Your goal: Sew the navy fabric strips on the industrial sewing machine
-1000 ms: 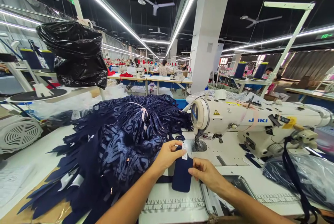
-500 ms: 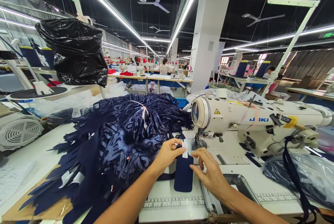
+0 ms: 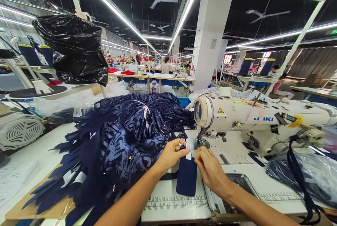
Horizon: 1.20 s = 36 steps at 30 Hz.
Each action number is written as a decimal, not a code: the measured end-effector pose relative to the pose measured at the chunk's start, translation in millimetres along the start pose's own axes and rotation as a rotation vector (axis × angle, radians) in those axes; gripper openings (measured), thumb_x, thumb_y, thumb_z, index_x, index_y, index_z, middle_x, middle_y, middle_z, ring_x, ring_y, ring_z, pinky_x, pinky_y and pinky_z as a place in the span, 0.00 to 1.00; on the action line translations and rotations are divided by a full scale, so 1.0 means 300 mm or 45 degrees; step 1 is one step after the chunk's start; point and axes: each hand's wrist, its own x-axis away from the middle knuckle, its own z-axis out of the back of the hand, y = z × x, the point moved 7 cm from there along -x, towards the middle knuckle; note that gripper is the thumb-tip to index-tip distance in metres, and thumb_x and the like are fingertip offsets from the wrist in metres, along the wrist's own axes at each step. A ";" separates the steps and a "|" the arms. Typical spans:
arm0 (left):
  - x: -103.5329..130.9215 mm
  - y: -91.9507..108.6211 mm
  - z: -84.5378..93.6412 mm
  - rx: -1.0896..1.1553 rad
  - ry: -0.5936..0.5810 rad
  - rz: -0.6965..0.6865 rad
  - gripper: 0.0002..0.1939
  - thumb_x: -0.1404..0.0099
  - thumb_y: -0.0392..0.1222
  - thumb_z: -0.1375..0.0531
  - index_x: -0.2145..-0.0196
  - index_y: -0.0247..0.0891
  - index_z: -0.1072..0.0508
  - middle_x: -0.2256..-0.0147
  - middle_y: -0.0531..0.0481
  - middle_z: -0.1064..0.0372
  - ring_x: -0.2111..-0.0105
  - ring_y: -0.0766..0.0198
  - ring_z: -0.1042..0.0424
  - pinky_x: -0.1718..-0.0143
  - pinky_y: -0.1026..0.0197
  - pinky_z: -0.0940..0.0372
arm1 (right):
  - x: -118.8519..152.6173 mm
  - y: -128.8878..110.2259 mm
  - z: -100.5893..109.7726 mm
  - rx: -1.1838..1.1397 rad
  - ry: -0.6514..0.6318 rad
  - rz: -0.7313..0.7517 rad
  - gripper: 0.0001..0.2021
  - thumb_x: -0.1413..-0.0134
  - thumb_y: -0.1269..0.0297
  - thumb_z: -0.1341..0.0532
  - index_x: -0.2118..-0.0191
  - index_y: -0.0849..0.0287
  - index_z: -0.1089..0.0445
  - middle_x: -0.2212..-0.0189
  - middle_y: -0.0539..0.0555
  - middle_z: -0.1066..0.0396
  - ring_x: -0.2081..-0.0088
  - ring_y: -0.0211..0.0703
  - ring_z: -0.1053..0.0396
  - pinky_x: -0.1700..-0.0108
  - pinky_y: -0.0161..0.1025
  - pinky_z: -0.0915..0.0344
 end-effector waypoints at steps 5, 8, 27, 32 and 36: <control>-0.003 -0.009 0.004 0.024 0.008 0.010 0.20 0.59 0.51 0.32 0.75 0.35 0.33 0.84 0.57 0.40 0.80 0.68 0.37 0.77 0.67 0.46 | 0.015 0.074 0.053 -0.085 0.145 -0.162 0.07 0.43 0.72 0.55 0.71 0.56 0.48 0.73 0.51 0.43 0.71 0.40 0.43 0.69 0.39 0.44; -0.004 -0.012 0.009 0.020 0.032 0.003 0.20 0.59 0.50 0.32 0.75 0.35 0.33 0.84 0.58 0.40 0.81 0.68 0.37 0.77 0.67 0.46 | 0.026 0.063 0.099 -0.117 0.208 -0.130 0.07 0.43 0.72 0.55 0.70 0.56 0.48 0.73 0.51 0.44 0.71 0.40 0.43 0.69 0.40 0.43; 0.002 0.015 0.001 -0.139 -0.011 -0.076 0.22 0.52 0.58 0.38 0.72 0.33 0.33 0.85 0.61 0.50 0.83 0.74 0.56 0.80 0.67 0.62 | -0.020 -0.093 -0.046 0.301 -0.094 0.287 0.09 0.43 0.75 0.52 0.70 0.60 0.38 0.74 0.53 0.36 0.73 0.40 0.41 0.68 0.40 0.48; -0.001 -0.008 -0.004 -0.172 -0.035 -0.041 0.22 0.51 0.58 0.39 0.71 0.35 0.35 0.85 0.61 0.49 0.84 0.73 0.53 0.81 0.67 0.60 | -0.029 -0.086 -0.074 0.490 -0.067 0.312 0.14 0.44 0.78 0.54 0.76 0.59 0.40 0.79 0.51 0.41 0.78 0.38 0.48 0.71 0.39 0.51; -0.002 -0.009 -0.008 -0.153 -0.041 -0.056 0.21 0.50 0.57 0.40 0.71 0.35 0.35 0.84 0.58 0.43 0.82 0.72 0.46 0.79 0.68 0.53 | -0.016 -0.090 -0.081 0.605 -0.063 0.325 0.16 0.45 0.80 0.56 0.78 0.60 0.40 0.80 0.52 0.42 0.79 0.38 0.50 0.72 0.39 0.53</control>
